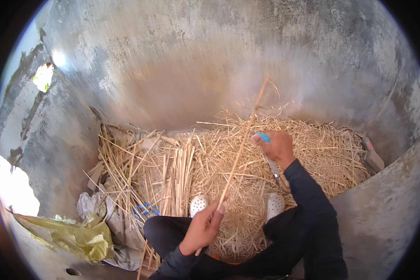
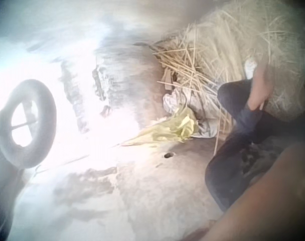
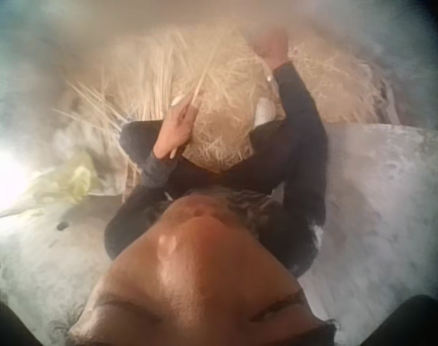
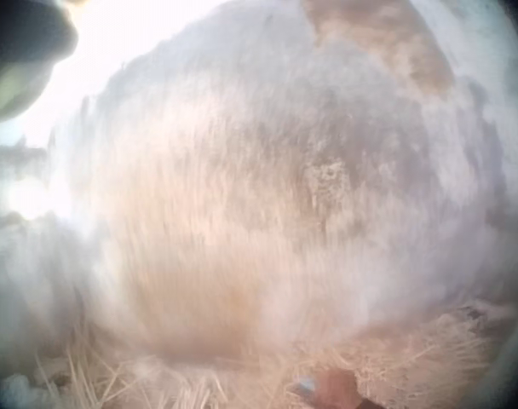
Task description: The person sits on a straw-covered floor and uses a knife to strip bark and trim small branches from a long, thin stick. They hold the stick with one hand and scrape along its length with the knife in the other, discarding the trimmings onto the floor.
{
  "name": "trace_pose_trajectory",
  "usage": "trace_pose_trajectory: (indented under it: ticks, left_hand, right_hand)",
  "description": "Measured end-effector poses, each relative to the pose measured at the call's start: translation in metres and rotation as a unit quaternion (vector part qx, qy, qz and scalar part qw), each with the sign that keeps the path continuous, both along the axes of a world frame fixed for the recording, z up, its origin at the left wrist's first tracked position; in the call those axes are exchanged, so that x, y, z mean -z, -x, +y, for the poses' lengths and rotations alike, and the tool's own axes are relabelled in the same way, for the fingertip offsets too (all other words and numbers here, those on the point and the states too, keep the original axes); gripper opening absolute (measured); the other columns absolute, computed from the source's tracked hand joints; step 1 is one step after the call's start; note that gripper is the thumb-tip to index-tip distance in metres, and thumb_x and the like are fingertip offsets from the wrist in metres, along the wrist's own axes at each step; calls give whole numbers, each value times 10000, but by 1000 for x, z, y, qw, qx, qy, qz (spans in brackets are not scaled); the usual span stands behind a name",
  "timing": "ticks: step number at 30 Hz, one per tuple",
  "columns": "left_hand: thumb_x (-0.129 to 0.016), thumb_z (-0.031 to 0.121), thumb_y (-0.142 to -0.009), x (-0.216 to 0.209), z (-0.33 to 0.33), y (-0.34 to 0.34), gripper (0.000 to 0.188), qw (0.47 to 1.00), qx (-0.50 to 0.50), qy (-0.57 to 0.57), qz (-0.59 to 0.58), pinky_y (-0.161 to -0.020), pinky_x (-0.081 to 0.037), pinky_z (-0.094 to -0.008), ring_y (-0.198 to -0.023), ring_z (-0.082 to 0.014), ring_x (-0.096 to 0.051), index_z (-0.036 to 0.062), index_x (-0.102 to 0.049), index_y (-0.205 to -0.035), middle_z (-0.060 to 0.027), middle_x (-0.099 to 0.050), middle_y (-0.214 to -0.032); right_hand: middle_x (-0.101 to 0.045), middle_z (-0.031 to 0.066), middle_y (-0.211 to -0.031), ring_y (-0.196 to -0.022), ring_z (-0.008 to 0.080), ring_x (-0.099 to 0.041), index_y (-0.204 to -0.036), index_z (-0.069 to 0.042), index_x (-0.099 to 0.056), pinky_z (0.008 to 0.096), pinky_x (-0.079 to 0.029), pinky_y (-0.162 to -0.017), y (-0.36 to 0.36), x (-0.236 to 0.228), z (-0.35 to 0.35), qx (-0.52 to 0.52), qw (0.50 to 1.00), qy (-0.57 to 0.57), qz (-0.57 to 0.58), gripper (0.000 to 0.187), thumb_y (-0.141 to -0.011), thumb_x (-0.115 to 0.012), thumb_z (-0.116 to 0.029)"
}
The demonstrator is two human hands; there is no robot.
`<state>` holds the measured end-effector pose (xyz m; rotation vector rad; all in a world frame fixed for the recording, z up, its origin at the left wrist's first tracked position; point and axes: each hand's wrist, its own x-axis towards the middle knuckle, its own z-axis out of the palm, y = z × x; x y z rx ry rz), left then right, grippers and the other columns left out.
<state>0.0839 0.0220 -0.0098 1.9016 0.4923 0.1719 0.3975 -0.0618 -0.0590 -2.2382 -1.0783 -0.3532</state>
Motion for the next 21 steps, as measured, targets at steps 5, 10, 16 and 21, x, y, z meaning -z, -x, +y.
trace_pose_trajectory:
  ticks: [5, 10, 16, 21]
  left_hand:
    - [-486, 154, -1019, -10, 1, -21, 369, 997, -35, 14, -62, -503, -279, -231, -566, -33, -323, 23, -498, -1364, 42, -381, -628]
    - [-513, 129, -989, -11, -3, -13, 375, 997, -29, -48, -50, -476, -305, -279, -514, -82, -353, 4, -504, -1342, -46, -383, -573]
    - [-530, 132, -965, -16, -2, -11, 382, 990, -52, -128, -32, -464, -372, -335, -438, -211, -496, -5, -511, -1321, -136, -459, -541]
    - [-545, 122, -953, -36, -14, 3, 396, 993, -1, -118, -29, -469, -413, -343, -438, -255, -528, -19, -512, -1322, -154, -510, -566]
  right_hand:
    - [-493, 78, -439, -395, 261, -524, -535, -116, -601, 393, -393, -411, 73, -29, 1, -166, 984, -29, -62, 701, -814, -520, -753]
    - [-492, 71, -428, -371, 254, -518, -501, -122, -561, 384, -393, -396, 40, -21, 6, -82, 996, -27, -24, 718, -771, -540, -787]
    - [-495, 54, -416, -358, 211, -510, -508, -131, -587, 363, -373, -370, 73, -24, 11, -188, 973, -70, -116, 708, -748, -559, -797]
    - [-416, 3, -391, -338, 157, -447, -483, -156, -526, 354, -330, -340, 17, -8, 11, -25, 997, 45, -62, 760, -755, -459, -862]
